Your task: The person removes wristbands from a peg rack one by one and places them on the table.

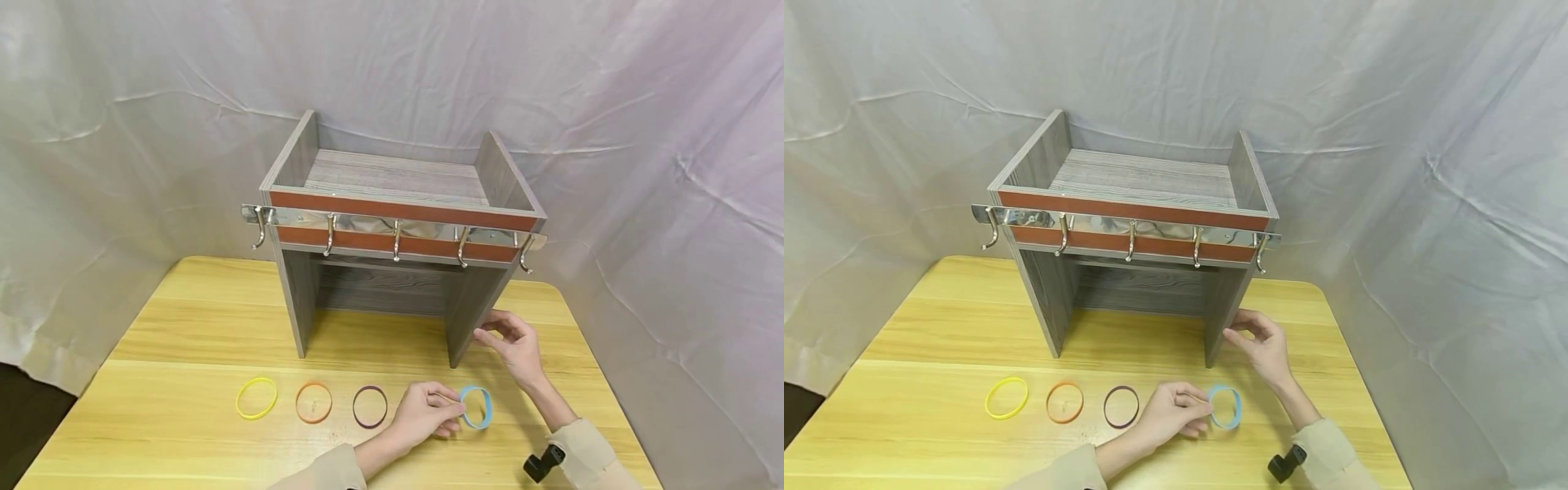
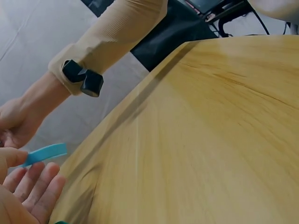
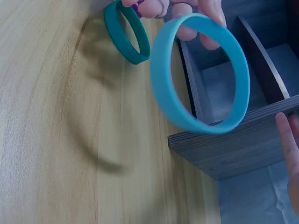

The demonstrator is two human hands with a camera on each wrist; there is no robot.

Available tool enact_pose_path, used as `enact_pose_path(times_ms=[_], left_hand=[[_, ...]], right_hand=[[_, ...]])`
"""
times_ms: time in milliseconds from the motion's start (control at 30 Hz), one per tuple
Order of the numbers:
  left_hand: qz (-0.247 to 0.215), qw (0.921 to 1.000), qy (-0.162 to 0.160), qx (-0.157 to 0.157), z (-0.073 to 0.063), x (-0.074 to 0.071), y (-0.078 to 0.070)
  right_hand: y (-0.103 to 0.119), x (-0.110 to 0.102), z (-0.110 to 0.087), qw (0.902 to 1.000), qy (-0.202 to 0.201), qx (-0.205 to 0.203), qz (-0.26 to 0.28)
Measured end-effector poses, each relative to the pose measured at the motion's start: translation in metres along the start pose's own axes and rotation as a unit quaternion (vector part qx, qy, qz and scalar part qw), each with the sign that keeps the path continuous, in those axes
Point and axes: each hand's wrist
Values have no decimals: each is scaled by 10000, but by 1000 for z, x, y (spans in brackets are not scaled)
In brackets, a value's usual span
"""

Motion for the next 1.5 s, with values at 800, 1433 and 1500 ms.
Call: enact_pose_path(times_ms=[800,1433,1500], left_hand=[[540,9944,-690,-592,5,15,5],[781,9914,-661,-813,0,0,-6],[752,9918,-700,-760,-2,-3,-7]], right_hand=[[1,-1,0,9998,138,-120,9],[0,2,0,10000,51,-63,21],[0,2,0,10000,33,-32,26]])
Point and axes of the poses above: each hand's wrist, its own z-axis towards the middle knuckle, its own x-axis out of the palm, y = z × x, and after that the axes turned 2 degrees about z, right-handed
